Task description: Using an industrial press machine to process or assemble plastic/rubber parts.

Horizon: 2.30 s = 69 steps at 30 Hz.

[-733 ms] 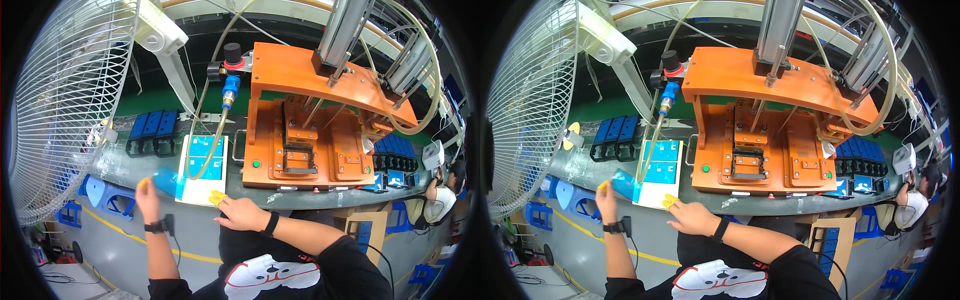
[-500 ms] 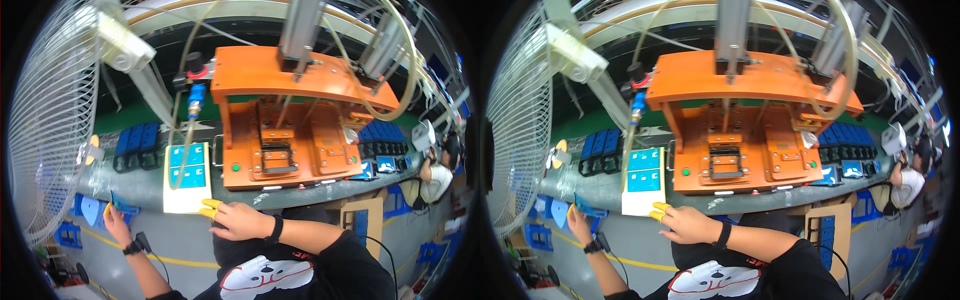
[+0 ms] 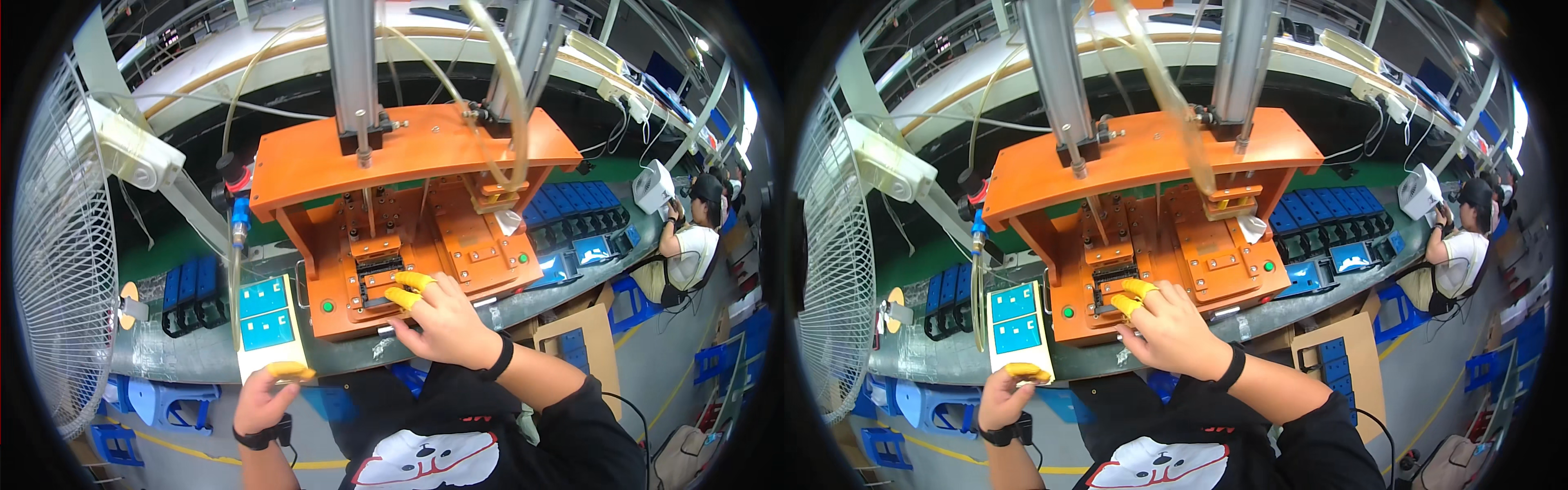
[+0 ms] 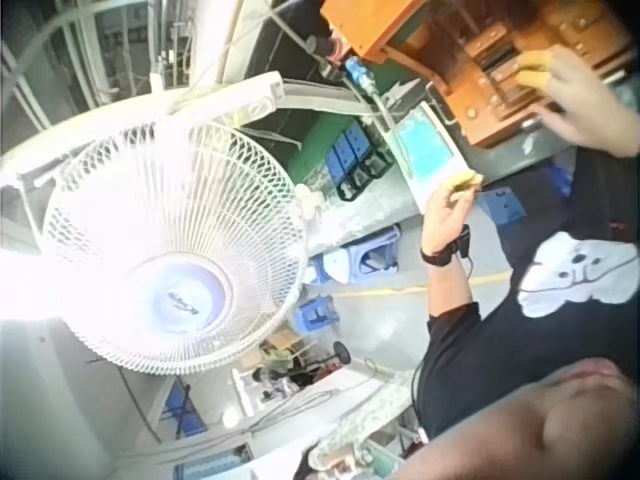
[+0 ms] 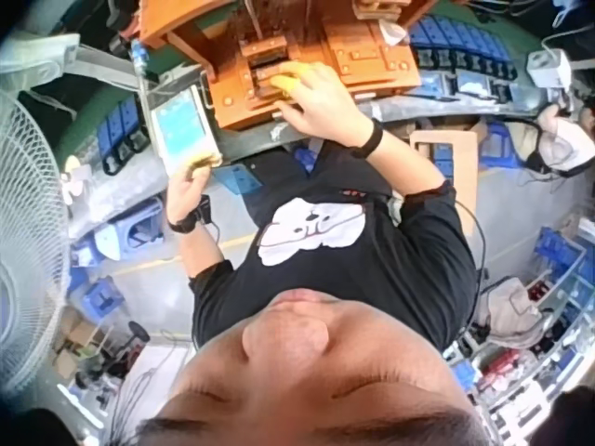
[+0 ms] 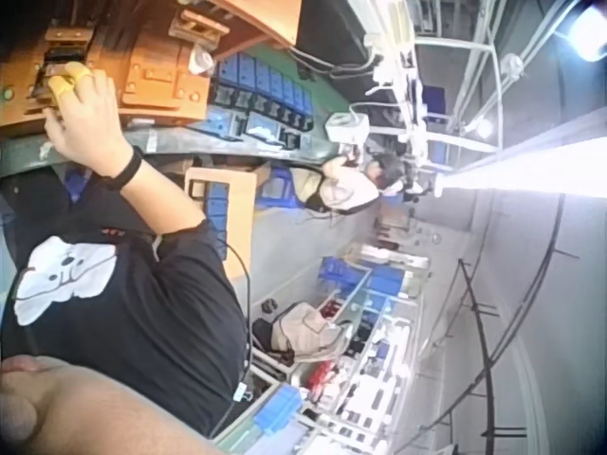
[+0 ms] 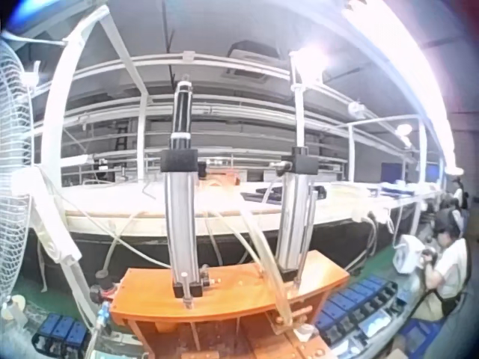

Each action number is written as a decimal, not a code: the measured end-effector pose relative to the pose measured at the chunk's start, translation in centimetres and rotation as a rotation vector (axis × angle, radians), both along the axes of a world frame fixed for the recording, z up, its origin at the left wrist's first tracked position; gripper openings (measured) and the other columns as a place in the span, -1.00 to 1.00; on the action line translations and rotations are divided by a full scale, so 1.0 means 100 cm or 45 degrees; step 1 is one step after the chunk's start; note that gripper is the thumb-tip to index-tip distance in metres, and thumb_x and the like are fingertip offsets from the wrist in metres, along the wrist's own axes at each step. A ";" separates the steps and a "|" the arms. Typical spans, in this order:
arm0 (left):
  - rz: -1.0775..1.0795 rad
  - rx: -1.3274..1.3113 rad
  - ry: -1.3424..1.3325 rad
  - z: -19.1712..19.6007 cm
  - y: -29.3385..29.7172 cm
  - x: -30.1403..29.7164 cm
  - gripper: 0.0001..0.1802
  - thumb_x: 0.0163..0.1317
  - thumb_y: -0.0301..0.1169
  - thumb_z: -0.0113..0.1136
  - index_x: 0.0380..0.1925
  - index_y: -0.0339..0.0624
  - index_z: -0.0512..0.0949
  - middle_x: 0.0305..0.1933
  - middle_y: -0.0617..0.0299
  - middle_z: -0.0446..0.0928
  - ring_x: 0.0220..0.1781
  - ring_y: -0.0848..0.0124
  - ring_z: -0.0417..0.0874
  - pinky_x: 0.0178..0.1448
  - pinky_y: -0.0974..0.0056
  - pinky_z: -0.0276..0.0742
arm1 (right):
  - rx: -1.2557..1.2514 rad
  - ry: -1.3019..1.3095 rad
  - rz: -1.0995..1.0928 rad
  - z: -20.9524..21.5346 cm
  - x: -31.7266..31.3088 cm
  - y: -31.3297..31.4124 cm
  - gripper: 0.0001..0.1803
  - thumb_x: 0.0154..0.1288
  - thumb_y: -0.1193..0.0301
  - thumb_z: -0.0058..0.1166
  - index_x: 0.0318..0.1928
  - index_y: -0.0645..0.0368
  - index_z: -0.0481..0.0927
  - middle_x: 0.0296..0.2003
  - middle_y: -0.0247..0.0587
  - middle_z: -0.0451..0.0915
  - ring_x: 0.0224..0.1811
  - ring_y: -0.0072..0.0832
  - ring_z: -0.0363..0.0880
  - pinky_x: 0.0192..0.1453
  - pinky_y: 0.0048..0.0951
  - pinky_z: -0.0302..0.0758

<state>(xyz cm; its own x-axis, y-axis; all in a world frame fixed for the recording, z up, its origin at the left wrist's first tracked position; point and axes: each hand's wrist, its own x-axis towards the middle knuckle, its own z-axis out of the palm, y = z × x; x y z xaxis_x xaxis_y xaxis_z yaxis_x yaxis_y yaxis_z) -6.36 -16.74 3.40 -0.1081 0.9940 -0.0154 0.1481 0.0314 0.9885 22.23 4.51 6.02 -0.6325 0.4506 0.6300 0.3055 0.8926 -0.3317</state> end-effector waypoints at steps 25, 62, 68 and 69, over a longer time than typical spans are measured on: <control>0.104 0.171 1.549 -0.012 0.292 -0.011 -0.60 0.43 -0.24 0.13 0.20 -0.08 0.57 0.16 -0.03 0.66 0.24 -0.02 0.64 0.25 0.02 0.60 | -1.341 1.609 -0.075 -0.059 0.315 -0.060 -0.68 0.58 0.28 0.11 0.06 0.32 0.59 -0.23 -0.17 0.70 -0.17 -0.30 0.73 0.12 -0.08 0.69; 0.272 0.238 1.163 0.016 0.165 0.097 -0.47 0.59 -0.17 0.03 0.28 -0.44 0.49 0.32 -0.27 0.52 0.29 -0.06 0.56 0.42 0.08 0.44 | -0.656 3.370 -2.112 -0.441 0.541 -0.362 -0.44 0.44 -0.12 0.09 0.17 0.01 0.43 -0.15 -0.13 0.61 -0.31 -0.27 0.66 -0.24 -0.42 0.58; 0.557 0.281 0.798 -0.004 0.157 0.088 -0.52 0.63 -0.18 -0.10 0.17 -0.42 0.53 0.15 -0.15 0.59 0.13 0.00 0.61 0.23 0.01 0.57 | -1.412 2.783 -2.441 -0.455 0.522 -0.347 -0.52 0.46 -0.07 0.04 -0.08 0.12 0.52 -0.43 -0.16 0.60 -0.59 -0.35 0.57 -0.65 -0.41 0.28; 0.568 0.327 0.763 -0.011 0.157 0.079 -0.52 0.63 -0.16 -0.09 0.16 -0.41 0.52 0.14 -0.15 0.59 0.12 0.00 0.61 0.21 0.00 0.58 | -1.522 2.710 -2.457 -0.459 0.522 -0.344 -0.53 0.47 -0.06 0.03 -0.08 0.14 0.51 -0.43 -0.14 0.60 -0.61 -0.35 0.56 -0.67 -0.41 0.27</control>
